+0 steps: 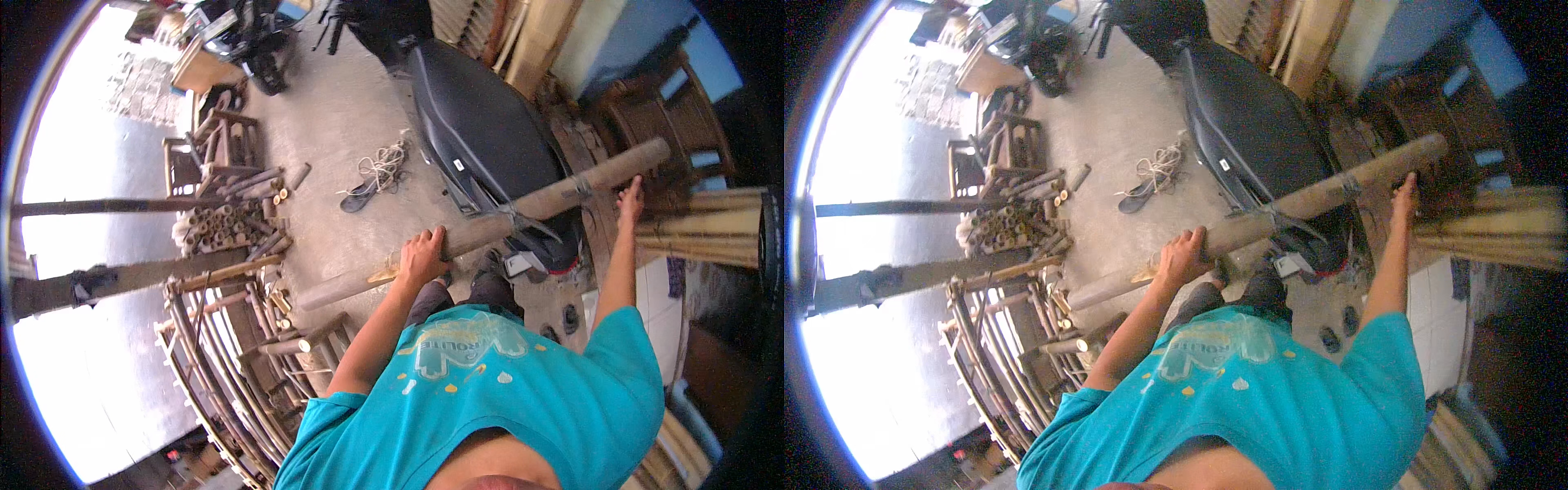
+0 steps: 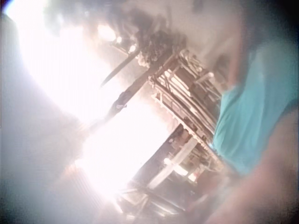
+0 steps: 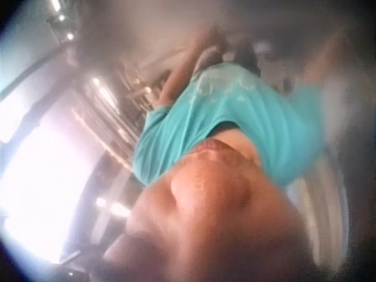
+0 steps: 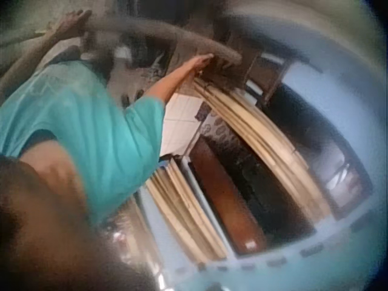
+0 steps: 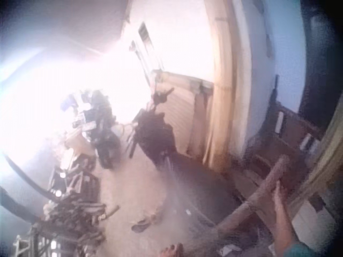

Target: The person secures a long bamboo pole to a scooter seat using a rope. They wrap the rope around the pole and the scooter, then tie and tighten the knot to hold the pole in place.

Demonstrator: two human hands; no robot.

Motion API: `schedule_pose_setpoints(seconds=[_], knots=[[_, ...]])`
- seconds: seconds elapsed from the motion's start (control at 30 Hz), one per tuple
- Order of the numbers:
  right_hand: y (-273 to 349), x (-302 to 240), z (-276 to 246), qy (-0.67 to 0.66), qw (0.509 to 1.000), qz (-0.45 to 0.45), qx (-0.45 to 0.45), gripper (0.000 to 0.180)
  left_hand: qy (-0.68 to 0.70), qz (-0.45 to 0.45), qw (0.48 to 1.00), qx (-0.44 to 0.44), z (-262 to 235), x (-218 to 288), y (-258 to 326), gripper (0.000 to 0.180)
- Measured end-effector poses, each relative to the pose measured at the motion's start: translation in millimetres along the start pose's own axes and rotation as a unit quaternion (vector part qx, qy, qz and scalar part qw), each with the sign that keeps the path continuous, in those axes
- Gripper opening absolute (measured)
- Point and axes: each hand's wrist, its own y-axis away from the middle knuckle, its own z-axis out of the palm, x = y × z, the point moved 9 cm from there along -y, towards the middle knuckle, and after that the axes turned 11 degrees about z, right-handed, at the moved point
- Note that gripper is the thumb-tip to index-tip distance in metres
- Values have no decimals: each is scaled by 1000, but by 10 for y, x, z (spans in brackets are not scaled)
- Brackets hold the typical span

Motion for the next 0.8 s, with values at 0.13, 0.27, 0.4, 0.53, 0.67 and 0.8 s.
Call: schedule_pose_setpoints(seconds=[0.13,0.27,0.4,0.53,0.67,0.8], knots=[[-515,1903,-918,342,932,-38,113,82,16,31,999,3,97,-8,-66,68],[921,4343,-792,740,644,34,-190,49,46,62,997,2,164,-75,-17,69],[2844,5337,-905,309,889,306,-140,34,197,155,960,123,-356,-26,306,70],[3974,5946,-627,174,935,255,-174,22,237,220,935,145,-529,-210,926,60],[4418,6228,-85,89,937,265,-211,29,263,204,936,118,-530,-754,1699,46],[4475,5365,690,181,948,226,-130,32,232,86,961,123,-615,-1511,2327,44]])
